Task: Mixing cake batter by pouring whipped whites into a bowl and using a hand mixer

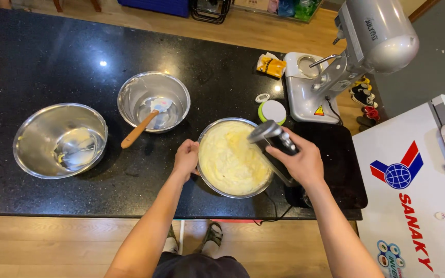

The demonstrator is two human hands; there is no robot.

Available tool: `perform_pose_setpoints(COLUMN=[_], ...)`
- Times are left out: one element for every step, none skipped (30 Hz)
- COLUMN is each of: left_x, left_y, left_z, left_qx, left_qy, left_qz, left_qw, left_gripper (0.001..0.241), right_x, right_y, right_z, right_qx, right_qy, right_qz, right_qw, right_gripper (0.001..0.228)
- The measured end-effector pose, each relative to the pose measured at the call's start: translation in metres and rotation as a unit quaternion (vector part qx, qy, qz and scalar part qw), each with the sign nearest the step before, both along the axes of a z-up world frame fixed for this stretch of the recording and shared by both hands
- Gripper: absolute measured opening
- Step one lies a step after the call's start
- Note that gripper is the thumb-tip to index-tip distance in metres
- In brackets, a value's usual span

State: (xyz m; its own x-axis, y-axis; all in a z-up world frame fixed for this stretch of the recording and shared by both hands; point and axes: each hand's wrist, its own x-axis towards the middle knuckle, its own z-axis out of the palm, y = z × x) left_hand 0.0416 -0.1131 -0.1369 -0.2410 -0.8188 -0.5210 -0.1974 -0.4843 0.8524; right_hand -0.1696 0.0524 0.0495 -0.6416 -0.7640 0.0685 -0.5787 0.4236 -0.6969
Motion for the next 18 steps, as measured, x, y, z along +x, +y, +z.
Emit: perform_pose_setpoints(left_x=[-0.001, -0.001, -0.002, -0.002, -0.001, -0.001, 0.000, 0.000, 0.000, 0.001, 0.002, -0.002, -0.004, -0.005, -0.005, -0.006, -0.007, -0.008], left_y=[0.004, 0.008, 0.012, 0.017, 0.020, 0.024, 0.028, 0.031, 0.035, 0.039, 0.043, 0.049, 0.052, 0.056, 0.063, 0.070, 0.078, 0.086], left_z=[-0.006, -0.011, -0.013, -0.015, -0.018, -0.018, -0.017, -0.016, -0.017, -0.017, -0.017, -0.021, -0.025, -0.029, -0.017, -0.005, 0.007, 0.001], left_qx=[-0.006, -0.012, -0.010, -0.018, -0.026, -0.025, -0.031, -0.038, -0.038, -0.061, -0.084, -0.084, -0.081, -0.079, -0.080, -0.027, 0.026, 0.025], left_qy=[0.002, 0.004, 0.004, 0.010, 0.015, 0.015, 0.010, 0.005, 0.004, 0.003, 0.002, 0.002, 0.016, 0.029, 0.028, 0.044, 0.059, 0.059], left_qz=[0.017, 0.034, 0.033, 0.050, 0.067, 0.067, 0.077, 0.087, 0.087, 0.096, 0.105, 0.105, 0.126, 0.146, 0.148, 0.153, 0.159, 0.161], left_qw=[1.000, 0.999, 0.999, 0.999, 0.997, 0.997, 0.997, 0.995, 0.995, 0.993, 0.991, 0.991, 0.989, 0.986, 0.985, 0.987, 0.985, 0.985], left_gripper=[0.027, 0.027, 0.027, 0.027, 0.027, 0.027, 0.026, 0.026, 0.026, 0.027, 0.035, 0.035, 0.033, 0.032, 0.032, 0.028, 0.024, 0.024], right_x=[-0.001, -0.003, 0.003, 0.008, 0.015, 0.024, 0.032, 0.041, 0.053, 0.064, 0.076, 0.082, 0.089, 0.095, 0.097, 0.098, 0.099, 0.094], right_y=[0.010, 0.019, 0.029, 0.039, 0.048, 0.054, 0.060, 0.065, 0.063, 0.061, 0.059, 0.055, 0.049, 0.044, 0.035, 0.027, 0.019, 0.010], right_z=[-0.005, -0.010, -0.010, -0.010, -0.011, -0.009, -0.007, -0.005, 0.007, 0.019, 0.032, 0.034, 0.035, 0.037, 0.035, 0.033, 0.031, 0.022], right_qx=[-0.006, -0.013, -0.011, 0.000, 0.010, 0.011, 0.034, 0.057, 0.056, 0.108, 0.160, 0.159, 0.191, 0.222, 0.221, 0.227, 0.234, 0.234], right_qy=[-0.001, -0.002, -0.001, -0.010, -0.019, -0.019, -0.038, -0.057, -0.057, -0.092, -0.127, -0.127, -0.110, -0.092, -0.093, -0.076, -0.058, -0.058], right_qz=[-0.013, -0.025, -0.026, -0.039, -0.051, -0.051, -0.064, -0.077, -0.077, -0.082, -0.087, -0.086, -0.070, -0.053, -0.051, -0.028, -0.006, -0.003], right_qw=[1.000, 1.000, 1.000, 0.999, 0.998, 0.998, 0.997, 0.994, 0.994, 0.986, 0.975, 0.975, 0.973, 0.969, 0.970, 0.970, 0.970, 0.971], right_gripper=[0.068, 0.068, 0.068, 0.069, 0.070, 0.070, 0.070, 0.071, 0.071, 0.070, 0.070, 0.070, 0.069, 0.068, 0.068, 0.068, 0.068, 0.068])
